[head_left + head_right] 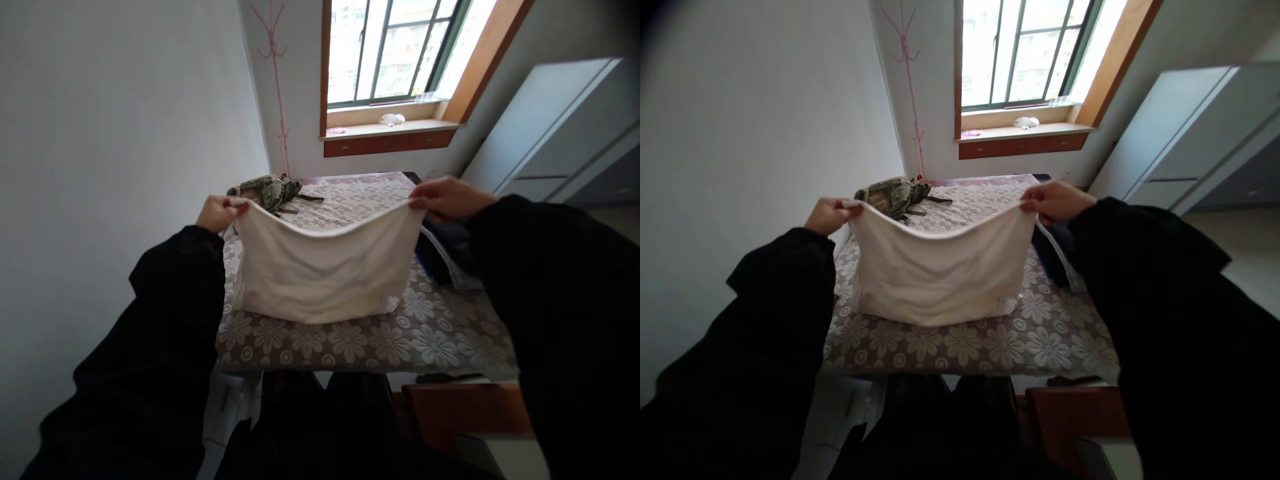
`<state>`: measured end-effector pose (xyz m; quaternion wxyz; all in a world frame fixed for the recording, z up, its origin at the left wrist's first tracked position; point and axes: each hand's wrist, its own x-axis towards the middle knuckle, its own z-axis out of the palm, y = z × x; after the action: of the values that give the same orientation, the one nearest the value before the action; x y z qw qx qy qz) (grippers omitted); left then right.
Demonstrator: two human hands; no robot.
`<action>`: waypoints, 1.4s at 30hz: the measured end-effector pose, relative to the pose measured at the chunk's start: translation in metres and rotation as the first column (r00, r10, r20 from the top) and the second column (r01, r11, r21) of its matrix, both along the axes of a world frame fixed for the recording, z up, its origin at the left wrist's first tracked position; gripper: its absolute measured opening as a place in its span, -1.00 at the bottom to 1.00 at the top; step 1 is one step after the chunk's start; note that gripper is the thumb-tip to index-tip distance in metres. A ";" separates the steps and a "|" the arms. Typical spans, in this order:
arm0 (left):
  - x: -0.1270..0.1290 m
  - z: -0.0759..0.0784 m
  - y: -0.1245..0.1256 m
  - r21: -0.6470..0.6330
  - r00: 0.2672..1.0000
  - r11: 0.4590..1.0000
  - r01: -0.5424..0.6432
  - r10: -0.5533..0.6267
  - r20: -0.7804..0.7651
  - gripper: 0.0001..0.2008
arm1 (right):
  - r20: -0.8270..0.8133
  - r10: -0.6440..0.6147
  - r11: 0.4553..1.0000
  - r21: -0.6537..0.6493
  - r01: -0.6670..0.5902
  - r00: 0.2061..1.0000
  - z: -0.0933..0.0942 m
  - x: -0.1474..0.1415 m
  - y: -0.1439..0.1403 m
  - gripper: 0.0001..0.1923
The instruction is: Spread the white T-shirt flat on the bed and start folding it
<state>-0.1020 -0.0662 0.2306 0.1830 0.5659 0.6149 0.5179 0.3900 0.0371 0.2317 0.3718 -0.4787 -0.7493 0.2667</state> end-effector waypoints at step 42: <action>0.016 -0.164 0.017 -0.477 0.877 0.863 -0.167 -0.091 -0.472 -0.61 | 0.524 -0.256 0.931 -0.093 0.353 0.812 -0.180 0.002 0.006 -0.55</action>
<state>-0.0863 -0.0493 0.0670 0.1559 0.5958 0.7656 0.1862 0.3919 0.0434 0.0514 0.1549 -0.6783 -0.7049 0.1380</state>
